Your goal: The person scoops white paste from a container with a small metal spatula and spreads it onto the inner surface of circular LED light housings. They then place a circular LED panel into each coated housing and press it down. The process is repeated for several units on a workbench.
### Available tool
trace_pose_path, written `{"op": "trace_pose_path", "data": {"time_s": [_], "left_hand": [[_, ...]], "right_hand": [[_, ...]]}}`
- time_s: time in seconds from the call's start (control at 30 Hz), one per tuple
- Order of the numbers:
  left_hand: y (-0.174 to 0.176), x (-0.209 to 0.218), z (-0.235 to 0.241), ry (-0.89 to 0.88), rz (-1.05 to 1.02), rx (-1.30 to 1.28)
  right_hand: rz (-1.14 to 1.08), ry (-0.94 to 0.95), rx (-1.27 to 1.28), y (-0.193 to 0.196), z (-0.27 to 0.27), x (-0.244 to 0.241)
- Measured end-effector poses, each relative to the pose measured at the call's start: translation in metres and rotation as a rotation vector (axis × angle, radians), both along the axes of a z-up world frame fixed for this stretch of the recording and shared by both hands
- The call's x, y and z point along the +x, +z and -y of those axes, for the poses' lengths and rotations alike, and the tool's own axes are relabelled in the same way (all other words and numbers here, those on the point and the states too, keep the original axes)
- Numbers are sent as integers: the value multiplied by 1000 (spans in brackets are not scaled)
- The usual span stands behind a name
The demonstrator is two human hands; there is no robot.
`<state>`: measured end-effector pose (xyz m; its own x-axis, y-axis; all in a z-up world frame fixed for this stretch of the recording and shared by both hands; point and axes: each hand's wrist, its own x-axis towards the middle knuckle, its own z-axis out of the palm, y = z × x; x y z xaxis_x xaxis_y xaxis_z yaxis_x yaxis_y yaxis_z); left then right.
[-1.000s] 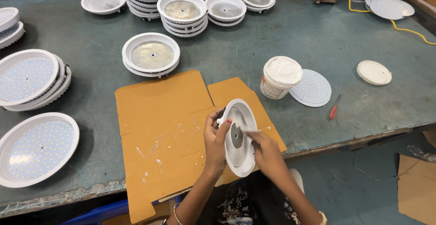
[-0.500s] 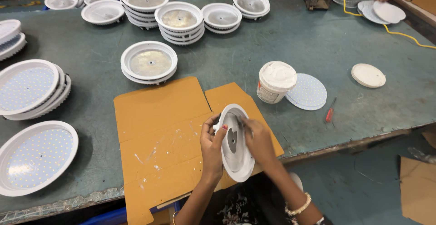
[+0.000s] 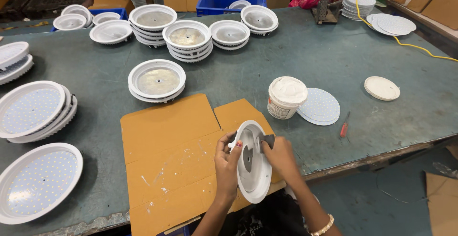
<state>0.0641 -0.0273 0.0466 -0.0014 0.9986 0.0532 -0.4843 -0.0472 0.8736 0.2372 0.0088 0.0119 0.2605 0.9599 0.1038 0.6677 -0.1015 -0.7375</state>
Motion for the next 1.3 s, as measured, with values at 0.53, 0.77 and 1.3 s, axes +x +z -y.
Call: {"op": "trace_pose_path", "data": {"time_s": [0.53, 0.77, 1.3], "left_hand": [[-16, -10, -34, -108, 50, -27], [-14, -13, -39, -141, 133, -118], [-17, -7, -43, -123, 101, -113]], "right_hand": [[231, 668, 454, 51, 89, -43], [156, 653, 432, 42, 77, -18], [133, 525, 407, 16, 96, -20]]}}
